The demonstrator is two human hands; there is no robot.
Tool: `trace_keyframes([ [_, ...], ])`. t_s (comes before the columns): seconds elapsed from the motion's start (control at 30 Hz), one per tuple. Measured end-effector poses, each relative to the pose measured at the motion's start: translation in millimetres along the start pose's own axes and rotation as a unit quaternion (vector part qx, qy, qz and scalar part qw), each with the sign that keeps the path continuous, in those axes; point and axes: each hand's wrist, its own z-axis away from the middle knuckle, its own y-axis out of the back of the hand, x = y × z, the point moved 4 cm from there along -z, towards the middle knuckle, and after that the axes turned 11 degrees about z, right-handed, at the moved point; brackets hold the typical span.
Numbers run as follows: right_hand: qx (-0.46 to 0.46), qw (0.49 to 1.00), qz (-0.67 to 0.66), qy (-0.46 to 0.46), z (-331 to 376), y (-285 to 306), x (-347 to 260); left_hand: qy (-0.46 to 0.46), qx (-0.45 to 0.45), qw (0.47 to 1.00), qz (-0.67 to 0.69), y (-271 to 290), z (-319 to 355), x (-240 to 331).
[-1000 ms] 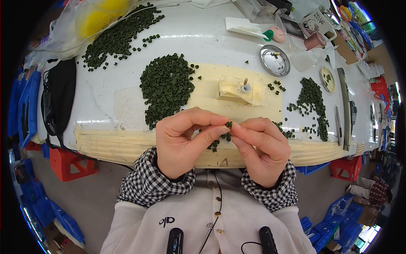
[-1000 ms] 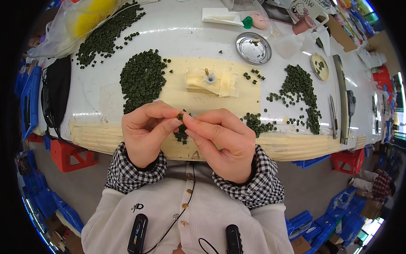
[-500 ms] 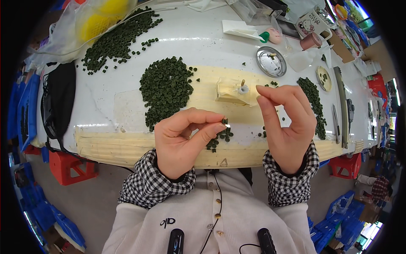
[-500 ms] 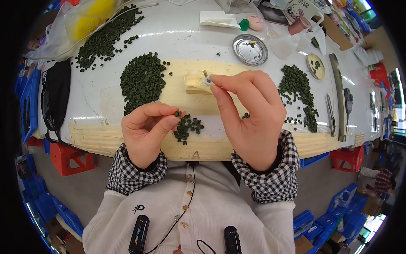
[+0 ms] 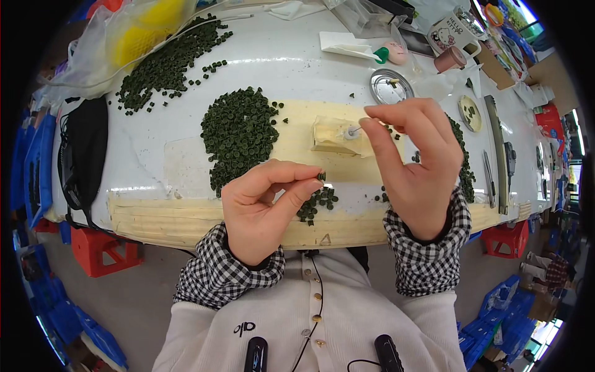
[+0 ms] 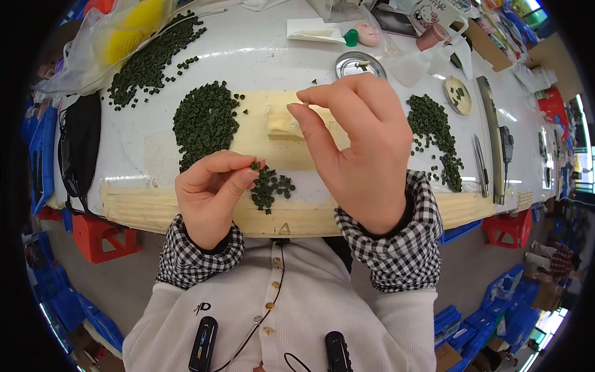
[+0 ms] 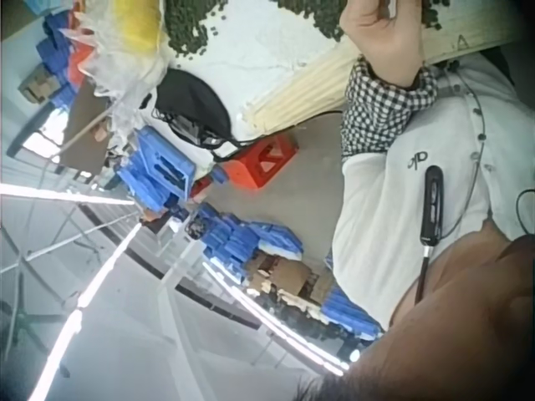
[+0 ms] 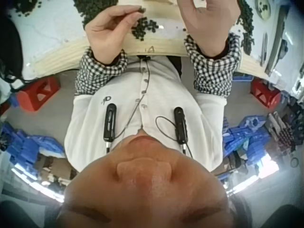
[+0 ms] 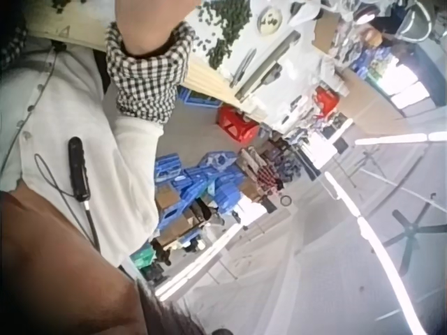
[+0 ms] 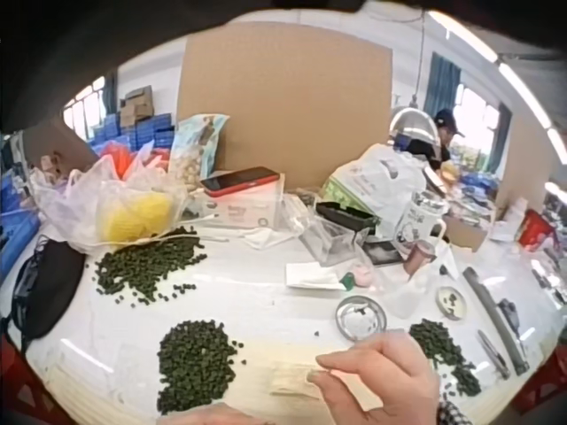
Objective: Sorting small green toy components on a workshop table.
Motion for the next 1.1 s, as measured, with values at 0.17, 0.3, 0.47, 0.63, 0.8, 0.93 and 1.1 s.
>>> trace_keyframes([
  [0.17,-0.064,0.979,-0.191,0.014,6,9,-15,0.001,0.001,1.0,-0.008,2,0,0],
  [0.3,-0.153,0.933,-0.317,-0.07,15,-8,-16,0.001,-0.007,1.0,-0.004,0,-1,0],
  [0.47,-0.164,0.93,-0.319,-0.073,15,-11,-16,-0.012,-0.01,1.0,-0.007,0,-1,0],
  [0.63,-0.168,0.936,-0.304,-0.064,14,-10,-16,-0.032,-0.021,0.999,-0.035,-2,-2,2],
  [0.8,-0.165,0.938,-0.301,-0.054,14,-11,-18,-0.033,-0.019,0.999,-0.035,0,-1,1],
  [0.93,-0.069,0.943,-0.311,-0.095,14,-10,-8,-0.026,-0.016,0.999,-0.04,-1,-1,2],
  [1.1,0.01,0.997,-0.065,-0.034,5,-16,4,-0.026,-0.016,0.999,-0.043,0,-1,1],
])
